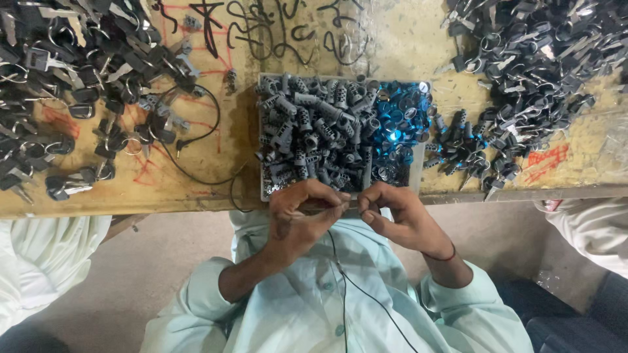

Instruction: The person sits at a workbench assembling electrical connectors. They pick gray ribbed cylindrical sleeves and blue metal caps from a tray, thread the end of a black wire through the sleeves, press the cap onto the sleeve, and place the finished assembly back on the tray, repeating the cycle.

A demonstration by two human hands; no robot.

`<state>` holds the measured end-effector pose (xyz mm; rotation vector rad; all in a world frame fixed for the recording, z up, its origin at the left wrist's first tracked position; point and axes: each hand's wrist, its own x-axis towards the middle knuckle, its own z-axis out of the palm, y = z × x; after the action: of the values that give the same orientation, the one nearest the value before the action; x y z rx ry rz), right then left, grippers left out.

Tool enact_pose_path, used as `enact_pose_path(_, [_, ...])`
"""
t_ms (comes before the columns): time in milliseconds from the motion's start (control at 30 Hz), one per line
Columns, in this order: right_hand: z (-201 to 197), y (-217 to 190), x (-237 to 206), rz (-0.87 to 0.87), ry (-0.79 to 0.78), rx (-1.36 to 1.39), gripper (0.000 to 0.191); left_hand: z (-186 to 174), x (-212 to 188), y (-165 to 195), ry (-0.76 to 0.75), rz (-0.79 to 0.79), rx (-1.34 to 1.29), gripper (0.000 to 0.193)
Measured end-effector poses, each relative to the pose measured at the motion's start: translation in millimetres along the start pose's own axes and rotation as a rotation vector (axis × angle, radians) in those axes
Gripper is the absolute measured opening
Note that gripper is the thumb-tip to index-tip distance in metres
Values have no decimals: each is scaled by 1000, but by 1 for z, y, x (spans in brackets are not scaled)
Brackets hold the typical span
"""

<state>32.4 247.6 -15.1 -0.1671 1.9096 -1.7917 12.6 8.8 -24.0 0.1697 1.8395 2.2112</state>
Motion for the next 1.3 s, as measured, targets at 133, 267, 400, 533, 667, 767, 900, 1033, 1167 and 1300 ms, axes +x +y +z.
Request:
enact_pose_path(133, [0, -1, 0, 36, 9, 15, 12, -4, 3, 11, -39, 341, 304, 19])
enact_pose_path(267, [-1, -1, -1, 21, 8, 71, 12, 0, 4, 16, -80, 272, 230, 19])
enact_pose_path(400, [3, 3, -1, -5, 20, 136, 14, 12, 1, 10, -36, -49, -165, 19])
enact_pose_path(533, [8, 7, 1, -37, 10, 256, 14, 12, 0, 2, -74, -53, -170, 13])
enact_pose_path(667, [11, 8, 1, -42, 11, 235, 15, 7, 3, -3, -116, 55, -145, 14])
enact_pose_path(767, [16, 10, -1, -60, 5, 329, 16, 6, 4, 0, -135, 98, -85, 15])
enact_pose_path(900, [22, 17, -5, -20, 71, 440, 18, 11, 6, 9, -105, 45, -107, 16])
enact_pose_path(1033, [20, 27, -8, -19, 154, 379, 18, 14, 9, 18, -61, 85, -28, 17])
enact_pose_path(1167, [11, 28, -9, 57, 149, 525, 15, 11, 14, 24, -145, 90, -46, 15])
enact_pose_path(1300, [2, 20, -8, 22, 91, 459, 11, 13, 12, 26, -137, -39, -79, 25])
